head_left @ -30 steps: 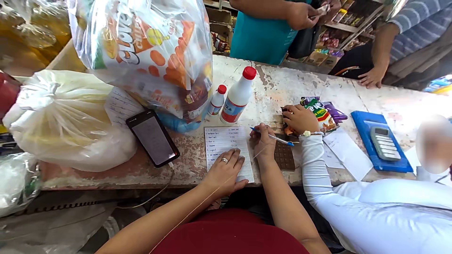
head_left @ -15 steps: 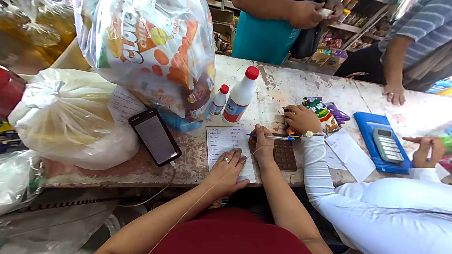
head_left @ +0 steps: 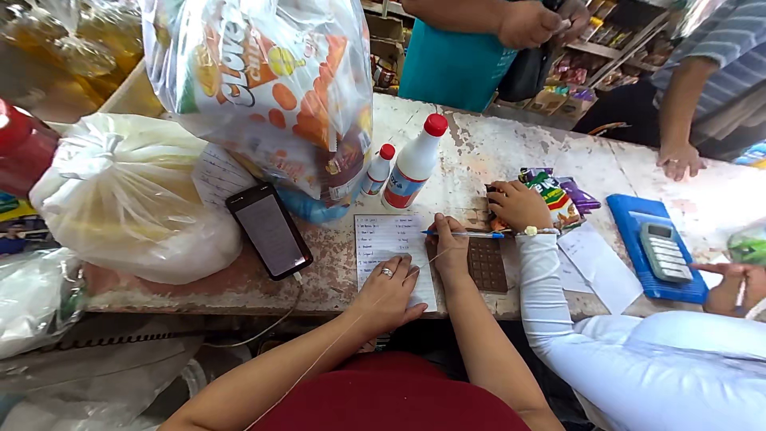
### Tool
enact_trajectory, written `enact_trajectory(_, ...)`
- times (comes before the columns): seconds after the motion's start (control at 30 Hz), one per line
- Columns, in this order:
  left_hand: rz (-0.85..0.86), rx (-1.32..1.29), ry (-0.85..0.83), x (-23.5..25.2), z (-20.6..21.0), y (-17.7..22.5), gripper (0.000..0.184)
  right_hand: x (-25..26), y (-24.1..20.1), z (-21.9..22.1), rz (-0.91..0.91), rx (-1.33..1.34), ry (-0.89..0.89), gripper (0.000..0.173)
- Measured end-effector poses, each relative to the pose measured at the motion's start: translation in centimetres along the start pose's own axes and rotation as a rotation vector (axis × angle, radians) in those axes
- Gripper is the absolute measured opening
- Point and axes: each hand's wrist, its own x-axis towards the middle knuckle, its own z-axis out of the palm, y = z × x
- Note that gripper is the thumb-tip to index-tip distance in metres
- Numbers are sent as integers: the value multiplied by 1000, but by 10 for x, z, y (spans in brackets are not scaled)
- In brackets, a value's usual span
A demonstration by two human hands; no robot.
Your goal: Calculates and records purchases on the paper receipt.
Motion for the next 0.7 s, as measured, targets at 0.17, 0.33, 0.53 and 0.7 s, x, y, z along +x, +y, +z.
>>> enact_trajectory(0.17, -28, 21, 54, -2, 1, 2, 76, 0, 1, -1, -10, -15, -13, 35)
enact_trajectory(0.33, -22, 17, 62, -2, 2, 1, 75, 0, -1, 0, 2, -8, -12, 35)
enact_trajectory(0.53, -10, 33, 69, -3, 3, 1, 76, 0, 0, 0, 1, -14, -7, 34)
enact_trajectory(0.7, -30, 10, -15, -2, -2, 3, 79, -1, -1, 1, 7, -21, 0, 35)
